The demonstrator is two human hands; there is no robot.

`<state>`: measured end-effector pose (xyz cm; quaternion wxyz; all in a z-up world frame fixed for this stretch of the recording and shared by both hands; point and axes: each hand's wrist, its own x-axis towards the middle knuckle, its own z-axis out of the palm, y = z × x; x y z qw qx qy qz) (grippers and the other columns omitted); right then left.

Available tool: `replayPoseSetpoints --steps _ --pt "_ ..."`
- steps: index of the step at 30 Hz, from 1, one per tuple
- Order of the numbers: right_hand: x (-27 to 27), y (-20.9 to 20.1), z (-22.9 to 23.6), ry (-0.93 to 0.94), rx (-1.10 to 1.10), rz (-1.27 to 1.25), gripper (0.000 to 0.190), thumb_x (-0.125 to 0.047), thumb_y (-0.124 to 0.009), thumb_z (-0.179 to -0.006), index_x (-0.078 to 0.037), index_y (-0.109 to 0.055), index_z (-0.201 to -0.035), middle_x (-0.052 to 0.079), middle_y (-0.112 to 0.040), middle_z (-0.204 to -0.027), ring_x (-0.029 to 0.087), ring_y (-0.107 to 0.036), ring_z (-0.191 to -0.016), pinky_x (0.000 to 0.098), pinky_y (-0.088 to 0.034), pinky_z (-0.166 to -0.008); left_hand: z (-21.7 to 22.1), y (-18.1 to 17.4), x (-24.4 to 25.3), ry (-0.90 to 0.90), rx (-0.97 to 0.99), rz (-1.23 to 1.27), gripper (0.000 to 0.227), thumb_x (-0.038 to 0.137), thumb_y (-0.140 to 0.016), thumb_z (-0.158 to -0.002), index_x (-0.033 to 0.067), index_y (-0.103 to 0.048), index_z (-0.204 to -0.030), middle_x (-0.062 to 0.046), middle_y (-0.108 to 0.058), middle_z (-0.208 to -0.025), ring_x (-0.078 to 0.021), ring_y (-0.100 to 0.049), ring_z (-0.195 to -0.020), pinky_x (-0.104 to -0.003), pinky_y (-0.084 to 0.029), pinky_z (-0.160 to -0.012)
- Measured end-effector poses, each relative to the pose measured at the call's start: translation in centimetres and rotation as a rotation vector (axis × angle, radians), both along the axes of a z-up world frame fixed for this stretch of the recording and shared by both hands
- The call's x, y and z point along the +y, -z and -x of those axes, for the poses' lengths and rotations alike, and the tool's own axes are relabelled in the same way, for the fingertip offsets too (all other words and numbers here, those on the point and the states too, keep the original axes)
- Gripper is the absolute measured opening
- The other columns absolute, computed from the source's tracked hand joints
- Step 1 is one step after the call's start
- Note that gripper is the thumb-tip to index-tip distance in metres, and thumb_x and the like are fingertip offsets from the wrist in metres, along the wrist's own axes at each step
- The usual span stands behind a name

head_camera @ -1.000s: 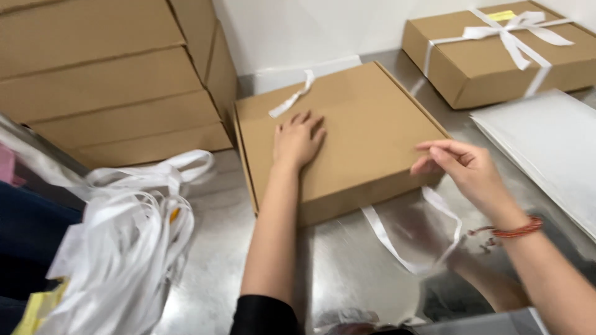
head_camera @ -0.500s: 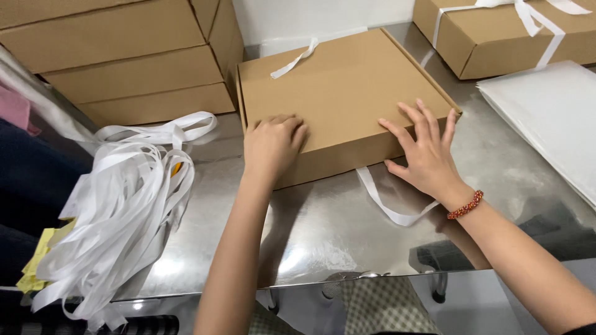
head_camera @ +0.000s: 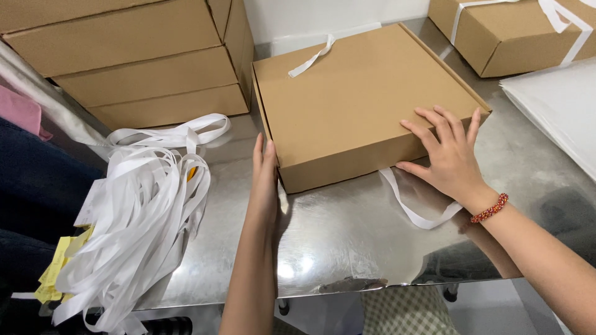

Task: Unpacking a garment from a shipping box and plastic sleeve to hang it on a clothing rack.

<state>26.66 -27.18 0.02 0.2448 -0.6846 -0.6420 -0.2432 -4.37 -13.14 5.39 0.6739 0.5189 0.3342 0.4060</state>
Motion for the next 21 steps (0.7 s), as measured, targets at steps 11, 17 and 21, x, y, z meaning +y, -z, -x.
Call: replayPoseSetpoints --steps 11,17,21 --pt "0.0 0.0 0.1 -0.018 0.17 -0.024 0.068 -0.059 -0.069 -0.096 -0.028 -0.057 -0.155 0.005 -0.051 -0.159 0.034 -0.04 -0.153 0.0718 0.007 -0.126 0.2 2.4 3.4 -0.099 -0.349 0.313 0.094 0.062 -0.068 -0.093 0.0209 -0.031 -0.17 -0.04 -0.02 -0.165 -0.049 -0.02 -0.16 -0.049 -0.016 -0.129" --pt "-1.6 -0.5 2.4 -0.13 0.354 -0.149 0.06 -0.049 -0.07 -0.101 -0.011 -0.049 -0.142 0.013 -0.045 -0.15 0.039 -0.047 -0.143 0.0675 -0.015 -0.123 0.1 3.1 3.8 -0.107 -0.383 0.32 0.083 0.055 -0.075 -0.092 0.0279 -0.045 -0.164 -0.035 -0.008 -0.171 -0.0514 -0.006 -0.161 -0.064 -0.01 -0.126" --pt "-3.3 -0.3 5.1 0.069 0.078 -0.13 0.039 -0.053 -0.08 -0.099 -0.017 -0.065 -0.096 -0.002 -0.041 -0.111 0.022 -0.048 -0.102 0.0418 -0.036 -0.09 -0.5 4.2 4.1 -0.084 -0.343 0.249 0.079 0.05 -0.077 -0.096 0.0285 -0.043 -0.164 -0.033 -0.002 -0.172 -0.0513 -0.005 -0.16 -0.063 -0.005 -0.126"
